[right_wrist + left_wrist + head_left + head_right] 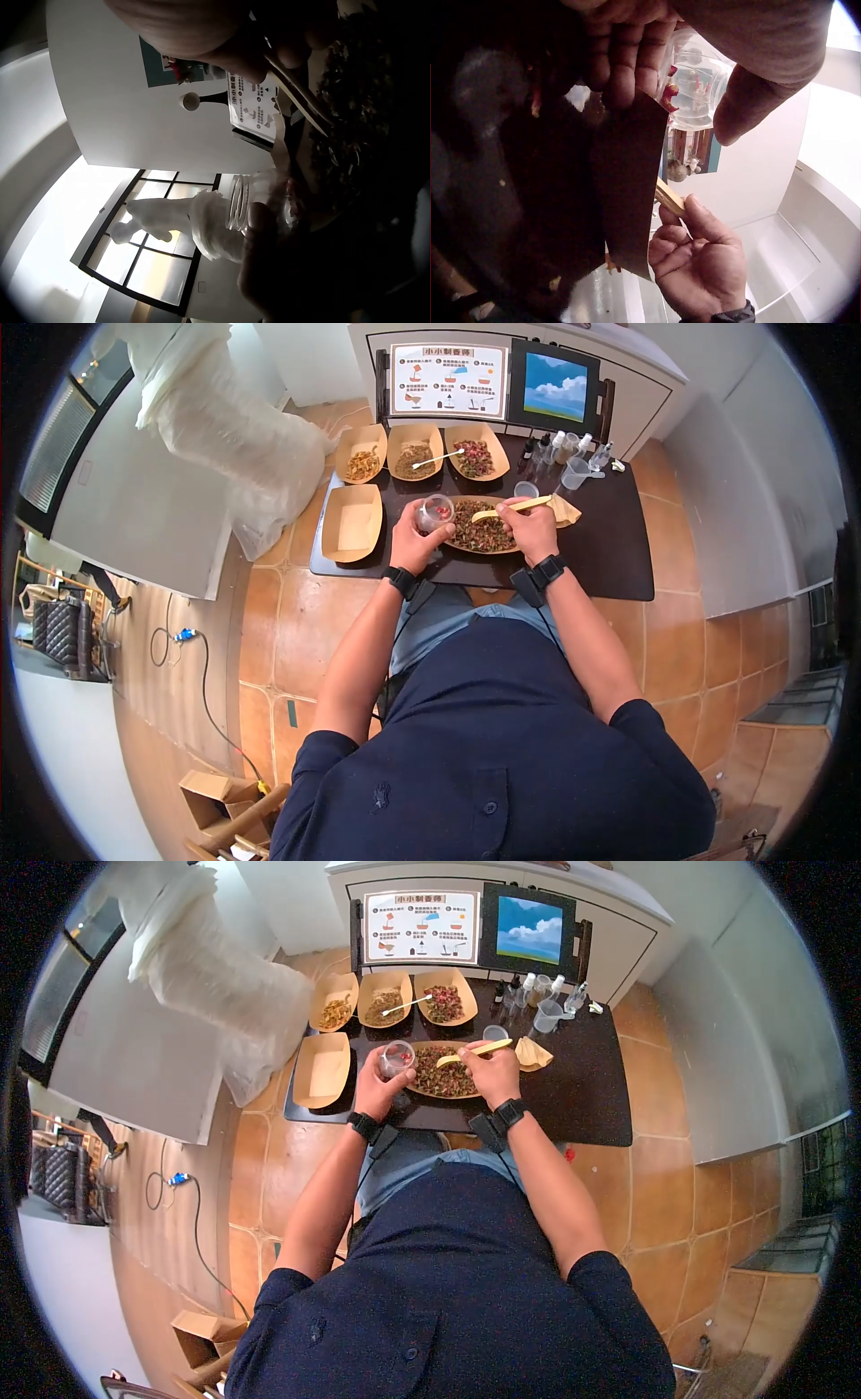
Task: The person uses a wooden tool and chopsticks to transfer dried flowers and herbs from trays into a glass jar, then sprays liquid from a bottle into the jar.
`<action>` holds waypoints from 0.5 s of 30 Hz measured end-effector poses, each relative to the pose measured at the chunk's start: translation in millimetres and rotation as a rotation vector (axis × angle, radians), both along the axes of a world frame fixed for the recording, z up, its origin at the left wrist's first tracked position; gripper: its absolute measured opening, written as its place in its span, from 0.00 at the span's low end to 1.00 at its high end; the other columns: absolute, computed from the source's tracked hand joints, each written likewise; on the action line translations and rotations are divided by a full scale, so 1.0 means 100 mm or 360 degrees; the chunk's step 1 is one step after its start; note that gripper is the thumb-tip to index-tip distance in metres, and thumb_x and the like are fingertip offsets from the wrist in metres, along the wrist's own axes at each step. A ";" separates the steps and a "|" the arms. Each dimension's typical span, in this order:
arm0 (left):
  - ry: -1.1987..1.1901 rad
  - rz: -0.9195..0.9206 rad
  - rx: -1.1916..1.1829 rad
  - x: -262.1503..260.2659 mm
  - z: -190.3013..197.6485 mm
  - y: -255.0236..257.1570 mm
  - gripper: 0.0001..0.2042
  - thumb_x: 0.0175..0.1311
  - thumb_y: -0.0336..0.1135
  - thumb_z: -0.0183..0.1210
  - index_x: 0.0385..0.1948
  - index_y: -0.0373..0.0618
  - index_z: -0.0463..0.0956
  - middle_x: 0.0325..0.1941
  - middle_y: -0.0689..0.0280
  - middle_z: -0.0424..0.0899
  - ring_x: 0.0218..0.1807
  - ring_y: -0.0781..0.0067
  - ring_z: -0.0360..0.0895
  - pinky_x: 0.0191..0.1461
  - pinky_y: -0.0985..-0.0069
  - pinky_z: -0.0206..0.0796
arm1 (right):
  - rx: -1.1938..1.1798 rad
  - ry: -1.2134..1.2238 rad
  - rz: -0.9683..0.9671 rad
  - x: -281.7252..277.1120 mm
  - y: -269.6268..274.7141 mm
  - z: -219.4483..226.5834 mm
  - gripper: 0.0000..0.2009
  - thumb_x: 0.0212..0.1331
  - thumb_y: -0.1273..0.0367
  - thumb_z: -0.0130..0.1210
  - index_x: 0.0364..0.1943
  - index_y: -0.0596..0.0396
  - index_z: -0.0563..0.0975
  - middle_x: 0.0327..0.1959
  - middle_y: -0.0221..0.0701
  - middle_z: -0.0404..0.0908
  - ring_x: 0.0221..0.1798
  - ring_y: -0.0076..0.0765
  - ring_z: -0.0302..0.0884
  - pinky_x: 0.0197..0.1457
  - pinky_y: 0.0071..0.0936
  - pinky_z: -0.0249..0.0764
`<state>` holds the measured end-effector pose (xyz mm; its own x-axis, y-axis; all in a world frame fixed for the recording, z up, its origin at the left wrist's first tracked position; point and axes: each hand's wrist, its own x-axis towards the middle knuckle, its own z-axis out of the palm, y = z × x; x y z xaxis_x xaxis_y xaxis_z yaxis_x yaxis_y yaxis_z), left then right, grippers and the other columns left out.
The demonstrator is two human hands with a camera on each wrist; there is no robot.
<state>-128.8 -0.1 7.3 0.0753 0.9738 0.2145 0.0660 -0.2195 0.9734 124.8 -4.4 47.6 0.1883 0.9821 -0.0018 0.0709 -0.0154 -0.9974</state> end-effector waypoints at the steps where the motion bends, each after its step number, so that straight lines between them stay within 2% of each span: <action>1: 0.0014 0.0004 -0.0001 0.00 0.00 0.00 0.32 0.63 0.35 0.78 0.66 0.35 0.73 0.58 0.59 0.88 0.58 0.71 0.87 0.63 0.71 0.78 | 0.0006 -0.0012 0.0000 0.00 0.00 0.00 0.06 0.67 0.70 0.71 0.40 0.59 0.89 0.27 0.24 0.86 0.27 0.18 0.79 0.29 0.23 0.72; 5: 0.0025 0.0005 0.0020 -0.01 -0.01 0.00 0.32 0.63 0.35 0.78 0.66 0.35 0.73 0.58 0.59 0.89 0.57 0.72 0.88 0.63 0.71 0.79 | 0.0006 -0.0024 0.0013 -0.02 -0.03 0.04 0.06 0.67 0.70 0.71 0.40 0.59 0.89 0.28 0.24 0.86 0.27 0.19 0.79 0.30 0.23 0.73; 7: -0.0025 -0.0007 -0.0022 0.00 -0.02 0.01 0.32 0.63 0.36 0.79 0.65 0.36 0.73 0.58 0.59 0.89 0.58 0.72 0.87 0.63 0.71 0.78 | -0.0050 -0.0082 0.0038 -0.01 -0.04 0.06 0.07 0.69 0.70 0.70 0.44 0.58 0.88 0.29 0.23 0.85 0.28 0.17 0.78 0.32 0.20 0.75; 10: 0.0008 -0.0005 -0.0018 -0.01 0.01 0.00 0.32 0.63 0.38 0.79 0.65 0.36 0.74 0.58 0.60 0.89 0.58 0.73 0.87 0.64 0.72 0.78 | -0.0007 -0.0032 0.0005 -0.03 -0.03 0.03 0.06 0.68 0.70 0.71 0.41 0.60 0.89 0.28 0.24 0.86 0.27 0.19 0.80 0.30 0.23 0.74; 15: 0.0021 0.0002 -0.0009 0.00 0.04 -0.02 0.33 0.62 0.40 0.80 0.65 0.36 0.74 0.58 0.61 0.88 0.58 0.73 0.86 0.64 0.72 0.77 | -0.0003 0.0017 -0.0002 -0.02 -0.03 0.03 0.06 0.68 0.70 0.71 0.42 0.59 0.89 0.28 0.24 0.86 0.27 0.18 0.80 0.29 0.22 0.74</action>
